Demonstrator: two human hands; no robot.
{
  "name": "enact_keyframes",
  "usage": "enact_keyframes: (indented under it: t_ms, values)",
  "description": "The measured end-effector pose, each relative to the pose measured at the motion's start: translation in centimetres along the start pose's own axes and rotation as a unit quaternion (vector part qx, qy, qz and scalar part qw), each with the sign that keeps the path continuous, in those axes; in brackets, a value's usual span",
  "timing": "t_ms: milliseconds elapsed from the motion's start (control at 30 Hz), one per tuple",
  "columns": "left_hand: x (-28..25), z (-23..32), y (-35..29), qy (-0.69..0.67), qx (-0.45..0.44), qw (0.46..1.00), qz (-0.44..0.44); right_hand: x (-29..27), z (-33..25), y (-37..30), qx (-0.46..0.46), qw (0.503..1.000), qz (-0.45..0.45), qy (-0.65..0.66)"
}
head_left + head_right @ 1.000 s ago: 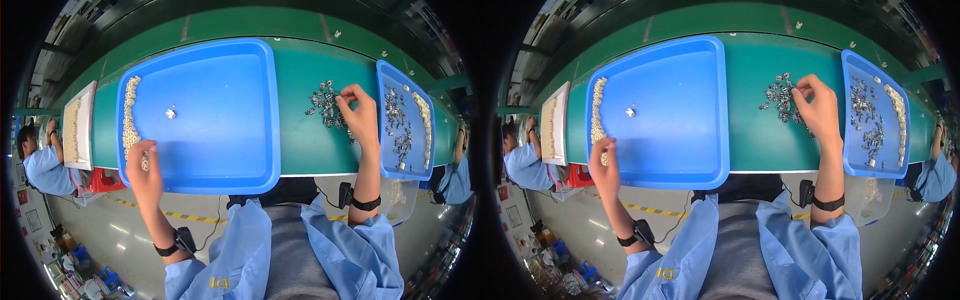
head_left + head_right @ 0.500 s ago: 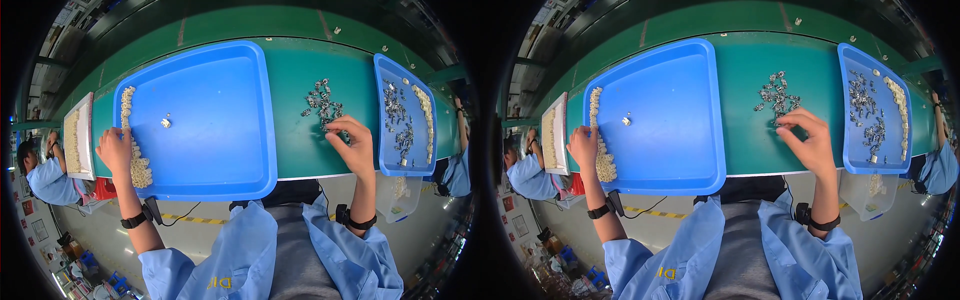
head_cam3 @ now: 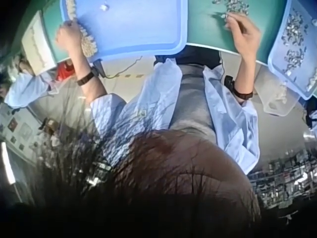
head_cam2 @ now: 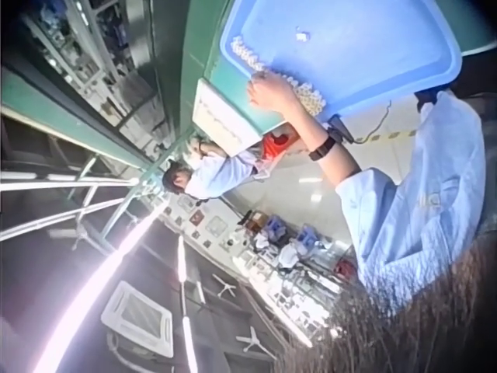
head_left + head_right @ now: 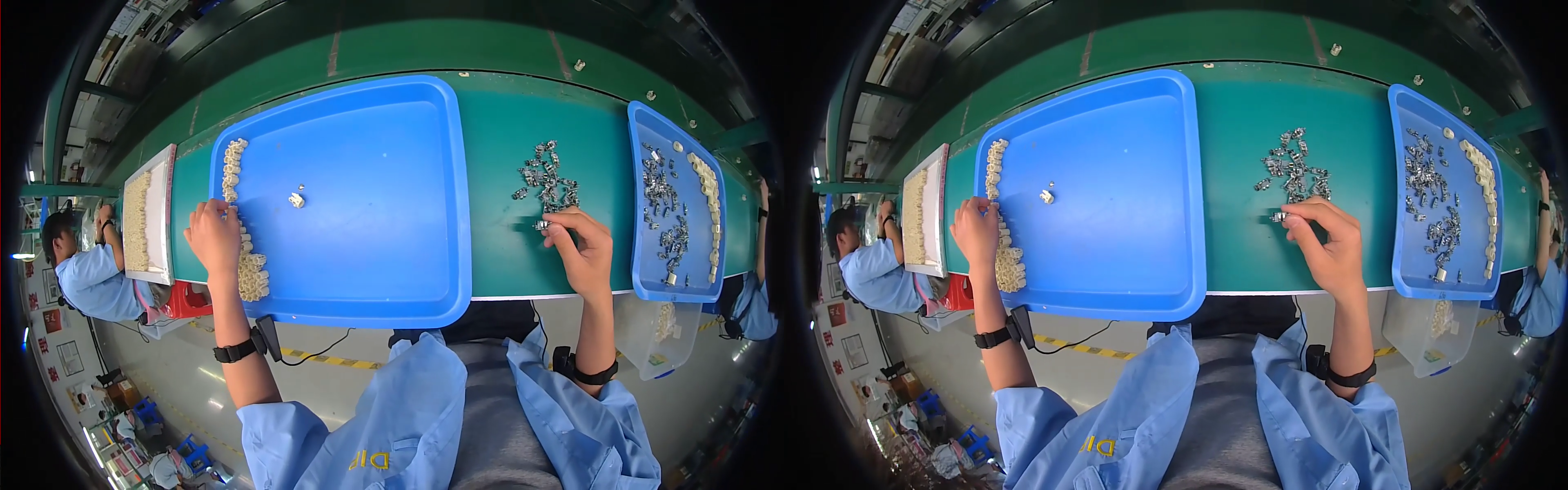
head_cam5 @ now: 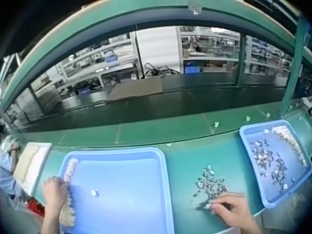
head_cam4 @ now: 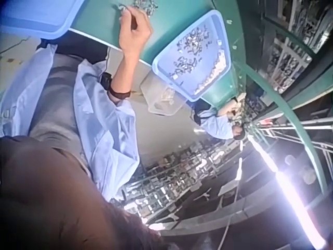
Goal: The person picks up a white plastic component and a metal connector, joins them together, and places the assembled unit onto a blue tray, repeating the process.
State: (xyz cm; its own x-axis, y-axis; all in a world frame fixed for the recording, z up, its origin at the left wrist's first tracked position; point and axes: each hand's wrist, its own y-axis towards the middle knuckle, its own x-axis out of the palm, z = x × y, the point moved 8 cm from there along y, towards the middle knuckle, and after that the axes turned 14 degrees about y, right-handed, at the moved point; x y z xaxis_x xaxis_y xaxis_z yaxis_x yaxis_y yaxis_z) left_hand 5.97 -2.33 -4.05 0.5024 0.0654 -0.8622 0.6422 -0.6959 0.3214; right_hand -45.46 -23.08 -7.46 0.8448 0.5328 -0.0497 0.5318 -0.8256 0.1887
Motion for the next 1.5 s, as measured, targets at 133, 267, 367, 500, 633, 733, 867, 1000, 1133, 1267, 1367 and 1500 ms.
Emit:
enact_keyframes:
  t_ms: [133, 267, 367, 500, 633, 733, 867, 1000, 1133, 1267, 1367, 1500]
  values:
    - [-0.2, -0.3, 0.2, -0.013, 0.002, 1.0, 0.01, 0.0, 0.3, -0.1, -0.015, 1.0, 0.015, 0.02]
    - [-0.8, -0.6, -0.1, -0.043, 0.015, 0.998, 0.049, 0.0, 0.3, -0.2, -0.044, 0.999, -0.004, -0.003]
    - [-1.6, -0.2, -0.2, -0.095, 0.041, 0.991, 0.083, -0.1, 0.7, -0.3, -0.01, 1.0, 0.02, 0.018]
    - [-3.3, -0.2, -1.0, -0.214, 0.052, 0.973, 0.072, -0.1, 0.8, -0.5, -0.012, 1.0, 0.02, -0.003]
    - [-4.3, 1.5, -3.8, -0.335, 0.054, 0.94, -0.023, 0.1, 0.8, -0.3, -0.022, 1.0, 0.014, -0.011]
    - [-6.6, 6.6, -6.6, -0.359, 0.14, 0.922, -0.038, 0.3, 0.6, -0.2, -0.041, 0.999, 0.015, -0.023]
    - [-6.3, 8.2, -8.0, -0.395, 0.156, 0.903, -0.068, 1.0, 0.1, -0.2, -0.068, 0.997, 0.0, -0.039]
    - [-6.3, 8.4, -8.9, -0.428, 0.153, 0.889, -0.056, 1.4, 0.0, -0.4, -0.067, 0.997, -0.009, -0.039]
    - [-5.9, 8.4, -9.2, -0.417, 0.174, 0.89, -0.061, 1.7, -0.2, -0.8, -0.052, 0.999, 0.0, -0.003]
    - [-7.6, 9.1, -10.0, -0.495, 0.14, 0.855, -0.061, 2.9, -2.1, -0.5, -0.091, 0.995, -0.015, 0.023]
    - [-10.2, 10.9, -12.0, -0.621, 0.112, 0.773, -0.07, 4.8, -5.0, -0.1, -0.13, 0.99, -0.051, 0.025]
    - [-14.5, 13.9, -14.4, -0.739, 0.147, 0.656, -0.057, 8.1, -9.8, 0.2, -0.209, 0.971, -0.095, 0.065]
